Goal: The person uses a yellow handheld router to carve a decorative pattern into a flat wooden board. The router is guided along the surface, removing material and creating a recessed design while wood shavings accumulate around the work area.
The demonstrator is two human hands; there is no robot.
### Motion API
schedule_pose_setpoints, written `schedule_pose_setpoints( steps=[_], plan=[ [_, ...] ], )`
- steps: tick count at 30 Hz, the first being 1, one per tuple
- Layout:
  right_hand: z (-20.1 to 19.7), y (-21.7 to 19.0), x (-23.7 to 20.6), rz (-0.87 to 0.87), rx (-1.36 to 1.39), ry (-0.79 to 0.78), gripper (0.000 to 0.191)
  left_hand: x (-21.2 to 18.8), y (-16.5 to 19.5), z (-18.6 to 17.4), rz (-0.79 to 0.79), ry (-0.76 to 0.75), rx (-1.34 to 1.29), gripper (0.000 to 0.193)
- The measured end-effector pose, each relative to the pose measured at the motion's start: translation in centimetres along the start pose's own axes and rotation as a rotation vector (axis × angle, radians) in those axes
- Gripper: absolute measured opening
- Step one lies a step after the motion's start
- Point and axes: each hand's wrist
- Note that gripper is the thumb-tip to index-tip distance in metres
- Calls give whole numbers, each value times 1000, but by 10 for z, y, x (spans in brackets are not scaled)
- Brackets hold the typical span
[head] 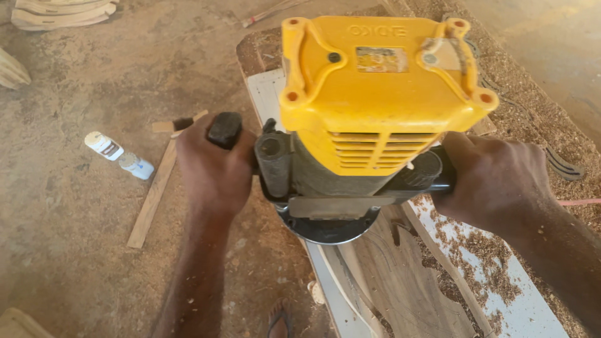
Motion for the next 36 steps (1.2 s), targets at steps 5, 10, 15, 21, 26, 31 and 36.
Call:
schedule_pose_setpoints(
  steps=[5, 10, 15, 21, 26, 31, 36],
  plan=[
    [2, 2, 1, 51, 80, -20, 21, -3, 0, 2, 6, 0, -1, 19],
    [4, 5, 4, -23, 22, 44, 15, -2, 1, 5, 90, 27, -3, 24],
    [7, 6, 6, -69, 44, 103, 16, 1, -2, 6, 124, 26, 15, 25],
    [9, 6, 11, -76, 42, 113, 19, 3, -6, 5, 156, 23, 41, 32],
    [9, 5, 15, -75, 38, 95, 19, 5, -8, 6, 160, 22, 23, 36],
    [7, 4, 19, -66, 46, 98, 22, 10, -11, 6, 196, 43, 70, 38],
    [4, 1, 24, -54, 24, 65, 21, 15, -16, 6, 210, 36, 63, 40]
  ],
)
Point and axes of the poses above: each hand's wrist, its own x-axis towards the middle knuckle, its own z-axis out of the palm, y = z × x, and after that the axes turned 1 degree about -z, right-handed
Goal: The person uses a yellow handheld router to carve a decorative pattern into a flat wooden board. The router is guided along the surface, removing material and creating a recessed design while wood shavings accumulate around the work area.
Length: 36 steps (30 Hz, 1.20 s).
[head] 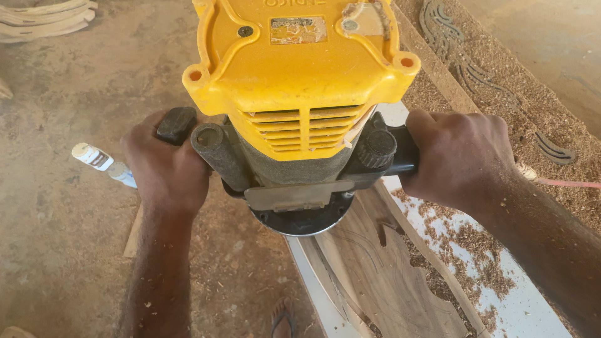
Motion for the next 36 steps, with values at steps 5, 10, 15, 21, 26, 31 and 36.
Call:
schedule_pose_setpoints(
  steps=[5, 10, 15, 21, 26, 31, 36],
  plan=[
    [-4, -2, 4, 12, -12, -43, 22, 5, -3, 1, 16, 5, 42, 41],
    [-11, -7, 11, 36, -29, -95, 18, 12, -4, 2, -136, -27, 48, 26],
    [-24, -17, 20, 159, -32, -265, 17, 25, -6, 3, -228, -34, 56, 14],
    [-38, -29, 30, 212, 0, -305, 16, 38, -10, 2, -183, -24, -107, 13],
    [-45, -33, 20, 216, -8, -300, 22, 39, -2, -4, -194, -20, -55, 12],
    [-53, -35, 1, 215, 2, -298, 20, 19, 10, -17, -272, -63, 6, 19],
    [-52, -39, 8, 255, -3, -331, 19, 34, 7, -13, -380, -87, -61, 6]
  ],
)
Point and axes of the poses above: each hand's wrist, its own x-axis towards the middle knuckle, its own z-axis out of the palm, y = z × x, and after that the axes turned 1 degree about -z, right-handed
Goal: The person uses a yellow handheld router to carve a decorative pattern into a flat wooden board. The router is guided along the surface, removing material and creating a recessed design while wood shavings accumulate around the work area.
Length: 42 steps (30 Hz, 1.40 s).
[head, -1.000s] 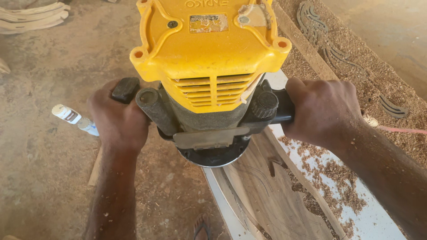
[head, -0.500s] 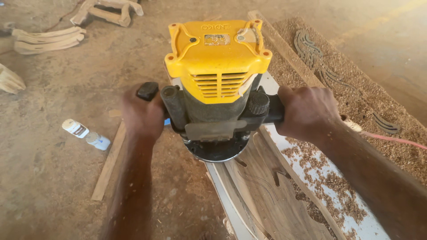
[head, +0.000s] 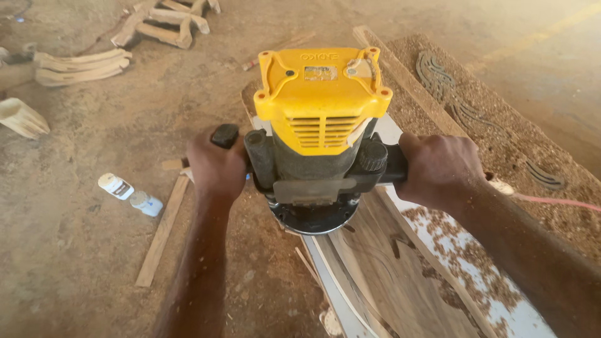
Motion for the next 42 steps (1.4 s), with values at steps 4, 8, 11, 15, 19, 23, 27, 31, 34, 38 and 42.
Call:
schedule_pose_setpoints(
  steps=[4, 8, 11, 15, 19, 23, 27, 31, 34, 38, 42],
  plan=[
    [5, -9, 21, 49, -5, -30, 18, 25, -11, 8, 184, 31, -84, 6],
    [14, -15, 41, 27, -30, 65, 19, 45, -22, 9, 210, 28, -30, 18],
    [19, -15, 51, -7, -58, 161, 21, 56, -21, 10, 132, 9, -32, 18],
    [23, -14, 60, -25, -65, 192, 17, 62, -18, 11, 193, 49, -60, 16],
    [24, -16, 66, -33, -76, 219, 17, 69, -18, 10, 192, 39, -66, 13],
    [20, -21, 69, -28, -77, 205, 16, 74, -18, 9, 221, 37, -8, 17],
    [14, -25, 74, -6, -48, 156, 16, 81, -16, 10, 105, -2, -46, 15],
    [10, -25, 79, 0, -66, 117, 14, 89, -19, 15, 138, 24, -22, 13],
    [5, -27, 81, 3, -34, 103, 15, 93, -21, 19, 192, 62, -25, 13],
    [-3, -32, 83, 37, -18, 78, 18, 95, -20, 14, 194, 29, -50, 16],
    [-10, -38, 83, 35, -60, 72, 19, 97, -16, 6, 158, 37, -60, 13]
  ],
)
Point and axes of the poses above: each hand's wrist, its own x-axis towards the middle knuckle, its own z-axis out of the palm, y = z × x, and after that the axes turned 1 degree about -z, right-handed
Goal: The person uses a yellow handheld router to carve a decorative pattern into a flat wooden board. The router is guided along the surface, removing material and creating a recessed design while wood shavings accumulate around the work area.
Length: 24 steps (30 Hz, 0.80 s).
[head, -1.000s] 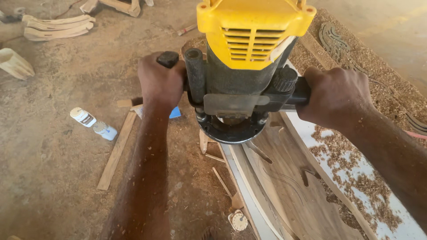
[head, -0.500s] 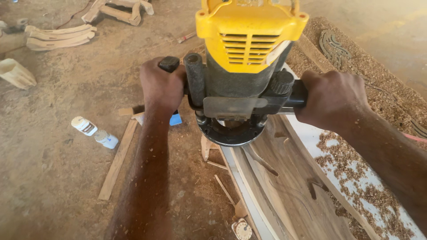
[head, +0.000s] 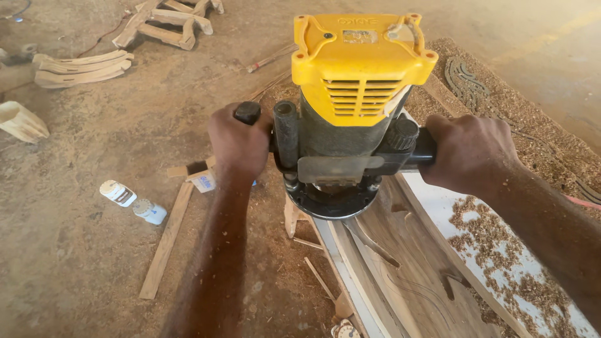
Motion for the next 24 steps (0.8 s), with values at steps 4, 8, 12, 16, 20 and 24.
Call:
schedule_pose_setpoints(
  steps=[4, 8, 12, 16, 20, 24],
  plan=[
    [-1, -5, 5, 8, -6, 12, 19, 3, -3, 0, -55, 0, -2, 14],
    [2, -7, 7, 24, 15, -5, 20, 3, -11, 3, 17, 24, 30, 13],
    [1, -8, 12, 3, 14, 7, 21, 9, -12, 7, -88, 11, 1, 16],
    [-1, -7, 24, 18, 19, -3, 20, 22, -5, 9, -134, -23, -26, 17],
    [2, 0, 24, -40, 46, 19, 19, 16, -1, 5, -122, -37, -29, 14],
    [3, 5, 21, -42, 23, 43, 21, 8, 5, 1, -46, 27, -14, 16]
  ],
)
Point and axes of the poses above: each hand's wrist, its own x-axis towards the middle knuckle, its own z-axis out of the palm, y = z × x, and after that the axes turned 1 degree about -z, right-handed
